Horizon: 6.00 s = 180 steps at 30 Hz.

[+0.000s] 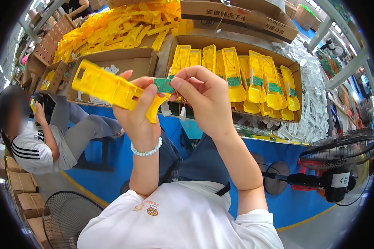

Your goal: The person assembles electronic circuit boards and wires into yellow plastic fixture housings on an assembly line by hand.

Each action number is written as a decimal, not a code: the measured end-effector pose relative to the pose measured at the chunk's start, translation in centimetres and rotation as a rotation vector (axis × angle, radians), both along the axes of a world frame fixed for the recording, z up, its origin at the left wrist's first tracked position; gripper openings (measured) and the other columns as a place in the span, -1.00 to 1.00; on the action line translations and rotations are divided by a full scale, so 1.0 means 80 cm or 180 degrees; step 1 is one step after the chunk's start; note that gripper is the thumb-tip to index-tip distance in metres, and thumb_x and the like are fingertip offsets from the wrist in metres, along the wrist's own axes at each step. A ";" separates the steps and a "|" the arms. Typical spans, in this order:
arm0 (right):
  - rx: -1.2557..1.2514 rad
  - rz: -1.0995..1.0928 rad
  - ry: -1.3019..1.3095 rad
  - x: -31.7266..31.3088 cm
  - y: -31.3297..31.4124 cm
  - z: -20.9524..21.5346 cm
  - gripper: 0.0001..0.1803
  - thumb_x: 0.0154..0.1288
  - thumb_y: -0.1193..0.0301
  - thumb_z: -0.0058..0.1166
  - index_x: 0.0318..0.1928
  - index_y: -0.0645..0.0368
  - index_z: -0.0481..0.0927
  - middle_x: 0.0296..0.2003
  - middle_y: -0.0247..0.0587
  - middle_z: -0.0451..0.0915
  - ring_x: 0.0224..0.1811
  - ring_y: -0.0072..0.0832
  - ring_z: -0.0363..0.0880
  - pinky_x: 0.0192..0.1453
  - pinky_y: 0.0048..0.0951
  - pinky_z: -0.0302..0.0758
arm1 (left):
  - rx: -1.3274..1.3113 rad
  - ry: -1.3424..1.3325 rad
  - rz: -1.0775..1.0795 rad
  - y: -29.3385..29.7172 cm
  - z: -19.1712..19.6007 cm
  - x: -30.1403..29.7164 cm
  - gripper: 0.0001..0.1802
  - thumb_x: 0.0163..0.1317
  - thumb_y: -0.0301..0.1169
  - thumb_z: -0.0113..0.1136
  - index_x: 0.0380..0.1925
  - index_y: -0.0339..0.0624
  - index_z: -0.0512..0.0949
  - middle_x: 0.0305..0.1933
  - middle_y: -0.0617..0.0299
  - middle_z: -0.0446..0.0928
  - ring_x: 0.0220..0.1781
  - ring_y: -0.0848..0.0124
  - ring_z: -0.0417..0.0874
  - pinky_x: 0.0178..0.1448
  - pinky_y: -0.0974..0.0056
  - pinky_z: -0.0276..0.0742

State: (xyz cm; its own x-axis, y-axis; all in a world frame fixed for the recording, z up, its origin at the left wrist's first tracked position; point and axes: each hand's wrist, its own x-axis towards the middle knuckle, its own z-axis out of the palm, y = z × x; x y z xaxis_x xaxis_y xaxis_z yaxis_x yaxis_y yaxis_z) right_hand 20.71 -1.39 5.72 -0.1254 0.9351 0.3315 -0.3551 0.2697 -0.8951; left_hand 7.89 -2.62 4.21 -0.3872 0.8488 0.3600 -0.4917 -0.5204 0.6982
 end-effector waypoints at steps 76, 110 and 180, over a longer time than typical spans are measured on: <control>-0.0550 0.0737 -0.0052 0.008 -0.014 -0.026 -0.72 0.13 0.63 0.31 -0.12 0.47 0.64 -0.33 -0.16 0.68 -0.34 -0.58 0.60 -0.23 -0.60 0.57 | -0.0226 0.0561 -0.0104 -0.036 -0.026 -0.004 -0.35 0.10 -0.46 -0.24 0.20 -0.69 0.28 0.10 -0.25 0.52 0.04 0.14 0.65 0.15 0.21 0.56; -0.0415 0.0993 -0.1524 0.037 -0.016 -0.050 -0.54 0.26 0.45 0.25 0.16 0.25 0.52 -0.61 -0.55 0.32 -0.53 -0.78 0.25 -0.41 -0.66 0.25 | 0.0006 -0.0269 -0.0754 -0.008 -0.017 -0.024 -0.34 0.12 -0.43 -0.27 0.25 -0.58 0.22 -0.05 -0.23 0.55 -0.40 0.13 0.67 -0.29 0.18 0.67; -0.0605 0.0656 0.0338 -0.048 -0.014 -0.068 -0.63 0.21 0.64 0.17 0.05 0.44 0.49 -0.20 -0.13 0.63 -0.21 -0.53 0.62 -0.19 -0.58 0.55 | -0.0317 0.0477 -0.1234 -0.082 -0.119 -0.035 -0.58 0.50 -0.24 -0.15 0.19 -0.18 0.04 -0.05 -0.12 0.50 -0.33 0.30 0.63 -0.29 0.26 0.63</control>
